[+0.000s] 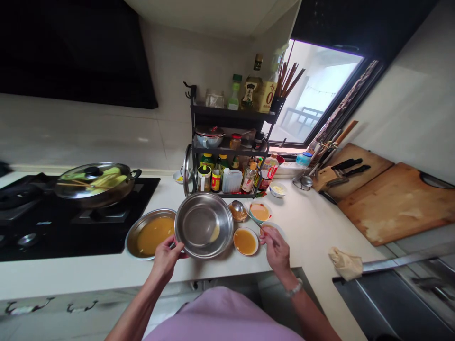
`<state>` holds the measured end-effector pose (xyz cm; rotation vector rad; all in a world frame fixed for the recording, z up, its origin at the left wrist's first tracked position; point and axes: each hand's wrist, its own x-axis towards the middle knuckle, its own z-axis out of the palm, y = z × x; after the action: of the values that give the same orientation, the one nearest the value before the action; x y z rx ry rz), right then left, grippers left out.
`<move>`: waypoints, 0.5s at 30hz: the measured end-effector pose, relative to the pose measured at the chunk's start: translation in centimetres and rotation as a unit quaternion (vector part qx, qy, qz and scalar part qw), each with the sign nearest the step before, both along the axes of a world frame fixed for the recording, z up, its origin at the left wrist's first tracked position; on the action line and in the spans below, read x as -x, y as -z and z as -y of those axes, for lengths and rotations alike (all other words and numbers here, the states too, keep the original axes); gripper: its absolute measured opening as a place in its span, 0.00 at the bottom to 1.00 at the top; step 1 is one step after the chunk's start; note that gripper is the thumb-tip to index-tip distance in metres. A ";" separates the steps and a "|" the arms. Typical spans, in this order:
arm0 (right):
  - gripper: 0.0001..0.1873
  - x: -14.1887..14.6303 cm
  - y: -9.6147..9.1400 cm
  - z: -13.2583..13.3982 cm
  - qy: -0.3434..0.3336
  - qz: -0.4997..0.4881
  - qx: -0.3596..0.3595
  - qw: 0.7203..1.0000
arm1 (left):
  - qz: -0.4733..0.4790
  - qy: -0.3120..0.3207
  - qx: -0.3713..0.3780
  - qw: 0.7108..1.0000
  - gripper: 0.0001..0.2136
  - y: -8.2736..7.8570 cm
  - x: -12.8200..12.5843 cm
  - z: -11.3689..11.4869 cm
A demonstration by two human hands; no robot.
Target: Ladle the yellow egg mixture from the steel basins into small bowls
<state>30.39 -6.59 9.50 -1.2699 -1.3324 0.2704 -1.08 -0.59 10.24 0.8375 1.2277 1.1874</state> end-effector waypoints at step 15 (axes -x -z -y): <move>0.12 4.6 0.9 3.8 -0.061 -0.090 0.086 0.990 | -0.053 0.043 -0.057 0.996 0.14 -0.7 -2.5 0.1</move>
<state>25.77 -10.39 8.60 -1.2753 -1.2541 0.5835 1.40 -0.70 10.93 1.0387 1.2052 1.1635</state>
